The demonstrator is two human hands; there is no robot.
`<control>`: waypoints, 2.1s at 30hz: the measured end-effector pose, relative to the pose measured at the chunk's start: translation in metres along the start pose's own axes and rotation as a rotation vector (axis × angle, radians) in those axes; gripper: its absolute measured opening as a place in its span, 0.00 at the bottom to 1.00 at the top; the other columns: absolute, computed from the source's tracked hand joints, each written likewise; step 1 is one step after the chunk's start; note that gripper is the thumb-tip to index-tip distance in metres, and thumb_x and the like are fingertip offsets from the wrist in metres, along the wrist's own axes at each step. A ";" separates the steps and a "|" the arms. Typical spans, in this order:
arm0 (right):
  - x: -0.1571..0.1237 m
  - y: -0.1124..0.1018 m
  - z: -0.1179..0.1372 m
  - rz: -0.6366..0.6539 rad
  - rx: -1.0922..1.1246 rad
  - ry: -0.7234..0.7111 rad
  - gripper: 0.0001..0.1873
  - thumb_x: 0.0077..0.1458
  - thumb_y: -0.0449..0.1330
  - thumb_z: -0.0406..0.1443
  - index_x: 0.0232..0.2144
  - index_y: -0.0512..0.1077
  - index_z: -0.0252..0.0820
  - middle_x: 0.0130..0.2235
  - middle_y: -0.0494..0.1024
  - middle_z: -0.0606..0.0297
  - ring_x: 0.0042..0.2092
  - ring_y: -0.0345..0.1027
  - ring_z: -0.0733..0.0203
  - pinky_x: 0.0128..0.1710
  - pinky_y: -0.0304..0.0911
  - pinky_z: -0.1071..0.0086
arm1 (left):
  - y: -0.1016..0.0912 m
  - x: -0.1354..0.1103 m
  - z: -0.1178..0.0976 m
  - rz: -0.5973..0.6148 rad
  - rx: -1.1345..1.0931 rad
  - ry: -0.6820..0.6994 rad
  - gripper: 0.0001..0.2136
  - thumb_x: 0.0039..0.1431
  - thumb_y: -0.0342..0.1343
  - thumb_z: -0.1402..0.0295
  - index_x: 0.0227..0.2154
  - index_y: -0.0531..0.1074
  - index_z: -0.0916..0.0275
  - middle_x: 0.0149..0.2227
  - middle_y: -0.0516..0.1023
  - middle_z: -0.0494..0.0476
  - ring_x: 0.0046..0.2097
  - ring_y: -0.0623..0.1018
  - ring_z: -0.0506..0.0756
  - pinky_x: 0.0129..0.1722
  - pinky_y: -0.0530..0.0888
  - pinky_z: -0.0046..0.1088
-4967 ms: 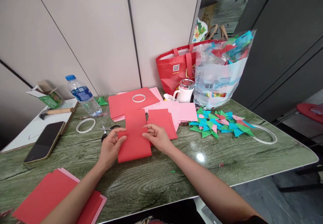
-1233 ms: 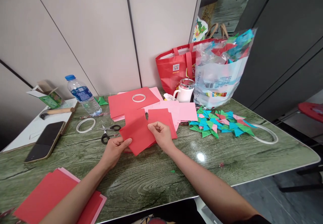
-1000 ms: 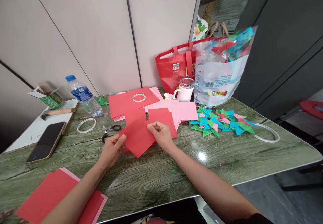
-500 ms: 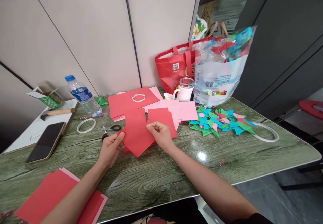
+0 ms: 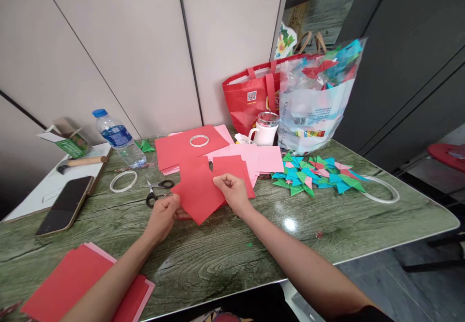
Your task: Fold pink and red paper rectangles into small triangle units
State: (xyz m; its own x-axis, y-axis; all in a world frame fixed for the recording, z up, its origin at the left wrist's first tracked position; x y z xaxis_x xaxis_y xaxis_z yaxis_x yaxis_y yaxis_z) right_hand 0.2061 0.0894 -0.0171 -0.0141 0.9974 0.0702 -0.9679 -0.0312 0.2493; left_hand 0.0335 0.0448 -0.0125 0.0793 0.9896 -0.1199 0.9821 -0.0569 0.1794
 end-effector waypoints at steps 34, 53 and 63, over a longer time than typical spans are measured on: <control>0.004 -0.004 -0.003 -0.068 0.150 0.013 0.10 0.40 0.65 0.42 0.22 0.72 0.41 0.23 0.76 0.68 0.25 0.66 0.65 0.27 0.61 0.71 | 0.033 -0.021 0.023 0.402 0.179 -0.265 0.18 0.51 0.53 0.56 0.26 0.71 0.72 0.25 0.79 0.68 0.27 0.79 0.59 0.25 0.75 0.33; -0.010 0.026 -0.005 0.396 -0.061 0.179 0.14 0.40 0.63 0.43 0.22 0.69 0.38 0.21 0.75 0.67 0.21 0.67 0.65 0.22 0.62 0.72 | -0.024 0.005 -0.019 -0.220 0.150 0.190 0.15 0.48 0.52 0.56 0.21 0.68 0.65 0.21 0.71 0.52 0.26 0.70 0.52 0.23 0.66 0.24; -0.016 0.033 0.007 0.603 -0.178 0.104 0.17 0.43 0.62 0.38 0.39 0.71 0.40 0.36 0.77 0.63 0.35 0.69 0.65 0.35 0.63 0.72 | 0.019 -0.008 -0.020 0.313 0.701 0.156 0.16 0.49 0.45 0.66 0.12 0.48 0.62 0.16 0.47 0.45 0.20 0.50 0.45 0.20 0.49 0.23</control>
State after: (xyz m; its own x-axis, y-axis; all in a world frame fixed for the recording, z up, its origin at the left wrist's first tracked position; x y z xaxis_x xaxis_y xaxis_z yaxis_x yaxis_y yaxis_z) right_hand 0.1759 0.0716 -0.0033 -0.5853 0.8092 0.0517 -0.8089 -0.5871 0.0305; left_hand 0.0479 0.0381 0.0112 0.3962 0.9180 -0.0173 0.8010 -0.3548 -0.4821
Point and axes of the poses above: each hand's wrist, its own x-axis towards the middle knuckle, its own y-axis out of the palm, z = x × y, the point moved 7 cm from there along x, towards the middle knuckle
